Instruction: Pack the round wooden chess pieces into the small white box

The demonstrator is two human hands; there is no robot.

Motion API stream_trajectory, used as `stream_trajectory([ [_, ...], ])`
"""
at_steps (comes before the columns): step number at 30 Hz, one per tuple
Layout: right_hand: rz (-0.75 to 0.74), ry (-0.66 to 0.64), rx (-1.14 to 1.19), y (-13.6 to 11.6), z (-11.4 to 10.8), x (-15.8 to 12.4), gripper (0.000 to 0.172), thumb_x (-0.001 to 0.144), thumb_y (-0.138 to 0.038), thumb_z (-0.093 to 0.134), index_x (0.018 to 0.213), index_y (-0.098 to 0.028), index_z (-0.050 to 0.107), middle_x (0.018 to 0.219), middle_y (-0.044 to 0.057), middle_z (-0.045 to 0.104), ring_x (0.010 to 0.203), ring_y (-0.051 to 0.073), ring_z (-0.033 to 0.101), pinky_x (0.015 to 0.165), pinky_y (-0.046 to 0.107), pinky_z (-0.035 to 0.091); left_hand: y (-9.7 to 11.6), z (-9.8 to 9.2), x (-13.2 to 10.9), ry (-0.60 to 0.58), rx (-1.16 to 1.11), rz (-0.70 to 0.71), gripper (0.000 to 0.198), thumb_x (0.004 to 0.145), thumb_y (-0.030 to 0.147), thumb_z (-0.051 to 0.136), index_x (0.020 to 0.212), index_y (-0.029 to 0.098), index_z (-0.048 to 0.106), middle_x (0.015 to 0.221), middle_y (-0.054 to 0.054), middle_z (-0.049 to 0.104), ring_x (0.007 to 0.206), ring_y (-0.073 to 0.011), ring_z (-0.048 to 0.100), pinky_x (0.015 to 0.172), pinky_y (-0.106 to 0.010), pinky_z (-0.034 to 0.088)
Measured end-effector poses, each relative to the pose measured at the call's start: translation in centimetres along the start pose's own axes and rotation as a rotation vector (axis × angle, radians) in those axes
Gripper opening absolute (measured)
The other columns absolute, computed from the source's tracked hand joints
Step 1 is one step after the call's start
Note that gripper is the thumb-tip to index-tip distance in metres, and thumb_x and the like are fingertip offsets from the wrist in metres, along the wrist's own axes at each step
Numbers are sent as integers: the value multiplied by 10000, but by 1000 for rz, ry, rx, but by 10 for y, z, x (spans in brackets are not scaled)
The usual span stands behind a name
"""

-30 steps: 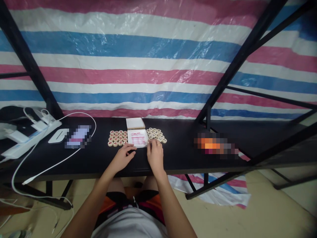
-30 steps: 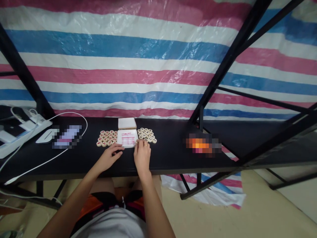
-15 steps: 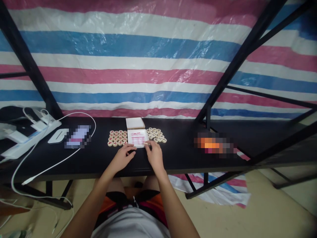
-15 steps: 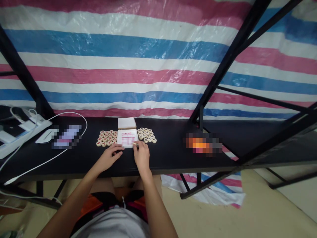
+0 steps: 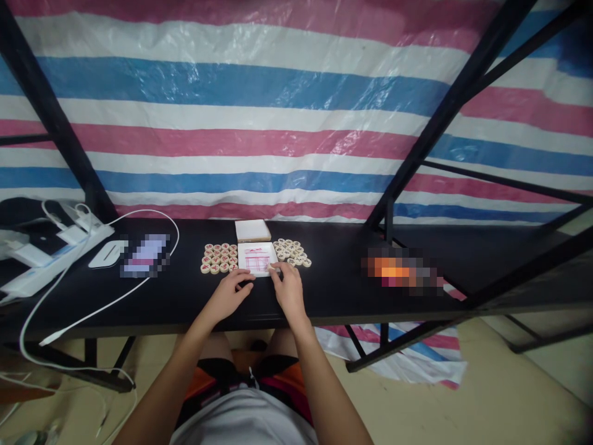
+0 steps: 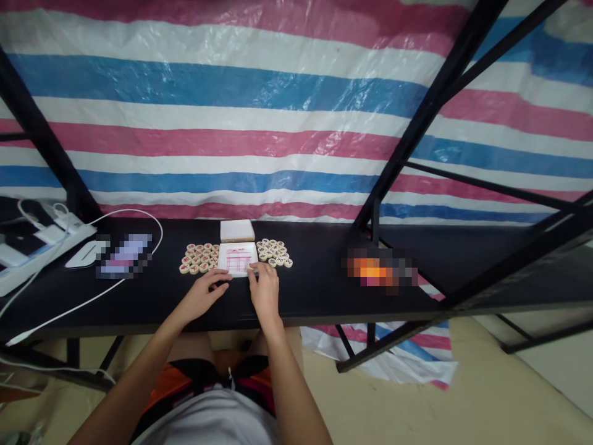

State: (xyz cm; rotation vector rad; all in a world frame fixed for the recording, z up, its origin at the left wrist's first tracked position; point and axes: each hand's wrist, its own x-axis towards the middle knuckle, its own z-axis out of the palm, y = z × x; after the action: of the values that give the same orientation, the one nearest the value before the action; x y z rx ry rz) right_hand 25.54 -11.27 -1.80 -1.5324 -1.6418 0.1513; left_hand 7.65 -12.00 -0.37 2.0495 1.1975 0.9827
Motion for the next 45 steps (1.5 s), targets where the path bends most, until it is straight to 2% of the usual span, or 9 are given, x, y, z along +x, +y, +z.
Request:
stream_trajectory([
  [5,-11,-4,-94,-4,0,-1,205,911,-262,444,917,-181,633,980,84,654,937,219,536,834,328,396,0,0,0,3,9,-4,250,843,264,509,1002,179,683,1155,-94,602,984,-197,605,783,-309,511],
  [11,37,-38,20,-1,-2,1,215,889,-242,447,884,-176,652,918,61,682,854,193,567,810,295,401,2,-1,0,0,15,-4,247,846,261,509,1003,183,683,1152,-89,608,978,-190,604,786,-303,511],
  [15,43,-45,-31,-2,-3,0,222,892,-230,439,861,-177,653,900,58,682,845,192,562,788,283,383,0,0,0,6,16,0,246,848,266,509,1006,192,683,1151,-83,610,983,-187,603,788,-297,511],
  [25,-123,-35,-213,-15,-5,-6,207,899,-249,481,939,-190,675,939,61,696,1009,226,512,858,323,323,-3,2,1,12,7,8,241,840,261,517,998,188,684,1146,-87,612,997,-194,605,776,-298,518],
  [31,-47,-5,-268,-14,-3,-6,232,900,-238,468,888,-175,691,891,79,691,951,223,532,855,328,317,-2,1,1,7,8,8,242,843,257,515,999,188,687,1144,-89,613,996,-193,607,777,-297,518],
  [37,-50,-18,-291,-14,-3,-6,230,906,-237,453,924,-172,673,945,81,666,919,210,533,822,313,337,-3,1,0,17,8,10,239,842,258,519,996,189,688,1147,-87,611,986,-189,608,773,-295,518],
  [45,-47,-10,-332,-13,-1,-6,227,903,-248,450,902,-173,665,884,84,630,887,208,526,790,313,354,-2,1,1,8,13,-2,247,841,271,518,1000,192,688,1155,-86,609,953,-181,613,776,-300,518],
])
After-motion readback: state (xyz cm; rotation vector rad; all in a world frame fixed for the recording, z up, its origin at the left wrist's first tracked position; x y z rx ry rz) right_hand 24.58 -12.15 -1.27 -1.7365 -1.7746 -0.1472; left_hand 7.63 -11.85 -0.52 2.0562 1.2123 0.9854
